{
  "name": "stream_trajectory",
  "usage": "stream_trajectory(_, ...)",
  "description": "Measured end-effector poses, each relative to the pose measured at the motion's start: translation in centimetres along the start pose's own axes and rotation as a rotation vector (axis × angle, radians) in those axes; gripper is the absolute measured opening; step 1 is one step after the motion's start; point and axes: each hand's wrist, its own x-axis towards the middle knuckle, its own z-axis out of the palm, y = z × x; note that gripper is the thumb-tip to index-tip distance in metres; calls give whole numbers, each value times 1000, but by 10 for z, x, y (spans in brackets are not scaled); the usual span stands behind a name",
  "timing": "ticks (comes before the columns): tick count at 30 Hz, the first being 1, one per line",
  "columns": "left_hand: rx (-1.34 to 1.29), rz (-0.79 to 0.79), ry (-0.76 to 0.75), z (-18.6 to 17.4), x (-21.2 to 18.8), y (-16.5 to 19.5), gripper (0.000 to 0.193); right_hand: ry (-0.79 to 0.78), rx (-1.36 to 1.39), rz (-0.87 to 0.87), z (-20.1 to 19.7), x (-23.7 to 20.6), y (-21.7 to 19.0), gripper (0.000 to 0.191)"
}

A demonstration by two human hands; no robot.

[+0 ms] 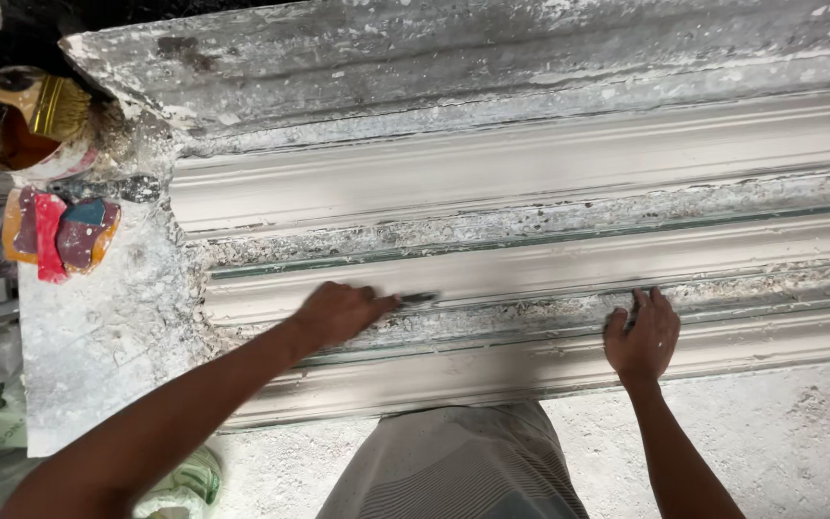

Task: The person uses a small scraper to remove dried plaster residue from the grooves of long decorative plaster molding pieces laid on a workbench, working along the lengths of several moldings one after another and brushing debris aside as they go.

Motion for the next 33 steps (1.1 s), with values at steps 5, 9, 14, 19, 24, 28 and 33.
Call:
stream_trajectory(5,164,-29,-69,-42,-58,-20,50,-20,21,30,-3,2,-2,45)
stream_trajectory(9,24,-10,-10,-47,-5,27,49,-22,27,39,-4,2,-5,44)
stream_trajectory(14,-23,73,127,-2,78,62,54,16,-15,24,-5,3,-8,44)
stream_trajectory(19,63,60,33,1,16,19,62,17,62,52,-7,4,-7,43)
stream_trajectory(24,120,-10,15,-49,-2,34,49,5,-4,6,-6,3,-3,44)
stream_trajectory(28,-37,42,-27,-54,109,104,31,24,13,-14,-5,2,-5,43)
stream_trajectory(33,-99,114,111,-10,143,99,42,50,42,-12,-10,3,-10,43)
